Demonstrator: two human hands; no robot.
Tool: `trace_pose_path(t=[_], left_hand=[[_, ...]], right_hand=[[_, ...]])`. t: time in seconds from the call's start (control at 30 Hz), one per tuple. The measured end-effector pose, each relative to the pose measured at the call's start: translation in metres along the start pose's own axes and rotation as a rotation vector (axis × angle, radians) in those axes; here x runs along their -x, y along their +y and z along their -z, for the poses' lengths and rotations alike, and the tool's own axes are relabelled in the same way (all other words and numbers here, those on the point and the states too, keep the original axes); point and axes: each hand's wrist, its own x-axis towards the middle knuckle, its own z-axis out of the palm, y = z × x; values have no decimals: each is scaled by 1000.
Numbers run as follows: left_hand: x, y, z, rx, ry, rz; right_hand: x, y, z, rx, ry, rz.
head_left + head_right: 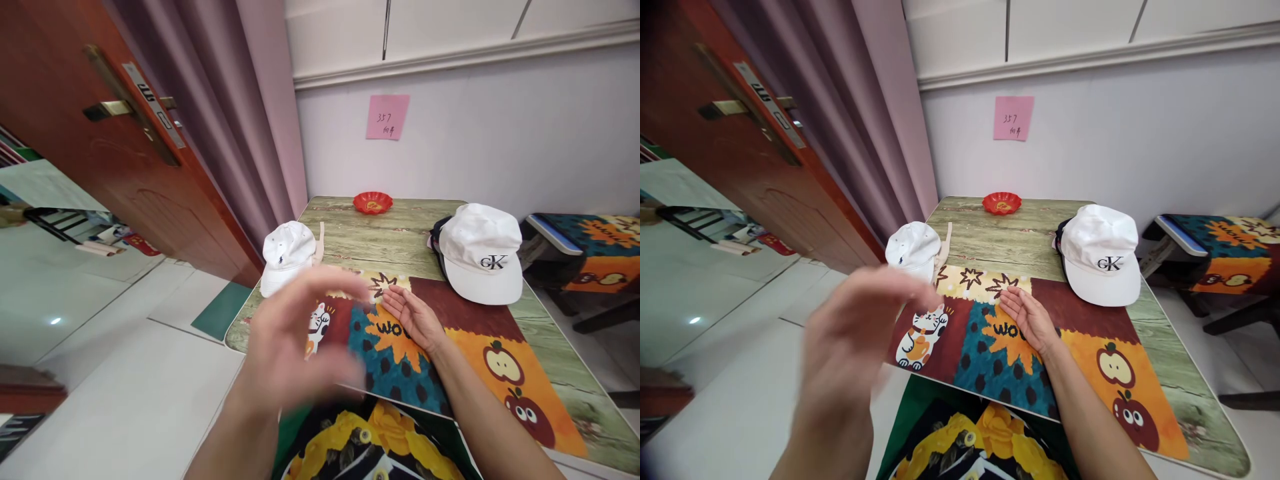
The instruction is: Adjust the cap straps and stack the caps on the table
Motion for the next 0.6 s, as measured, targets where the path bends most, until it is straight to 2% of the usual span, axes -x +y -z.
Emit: trace_pose_path(t=[0.07,0.1,0.13,0.17,0.23,0.3,0.37,0.53,0.6], left_hand=[[-53,-26,2,-481,163,-267],[-76,-40,9,-726,251,-338],[-97,-54,18,-944,344,-348],[-113,-67,30,-1128,420,-296],[-135,-88,52,-1361,464,-99],[-148,-99,69,-1457,497,-35],[-158,-102,76,-1492,511,-50],[-183,-95,76,-1460,527,-124],[-188,-97,77,-1447,521,-209]], right_hand=[[0,0,0,1,-4,6],[0,0,0,5,-3,11],[0,1,0,9,-1,15],[0,1,0,11,1,15],[0,1,1,9,4,8],[0,1,2,0,4,-1],[-1,1,3,-7,3,-5],[-1,1,2,-12,15,-4],[0,1,1,-8,20,-1]])
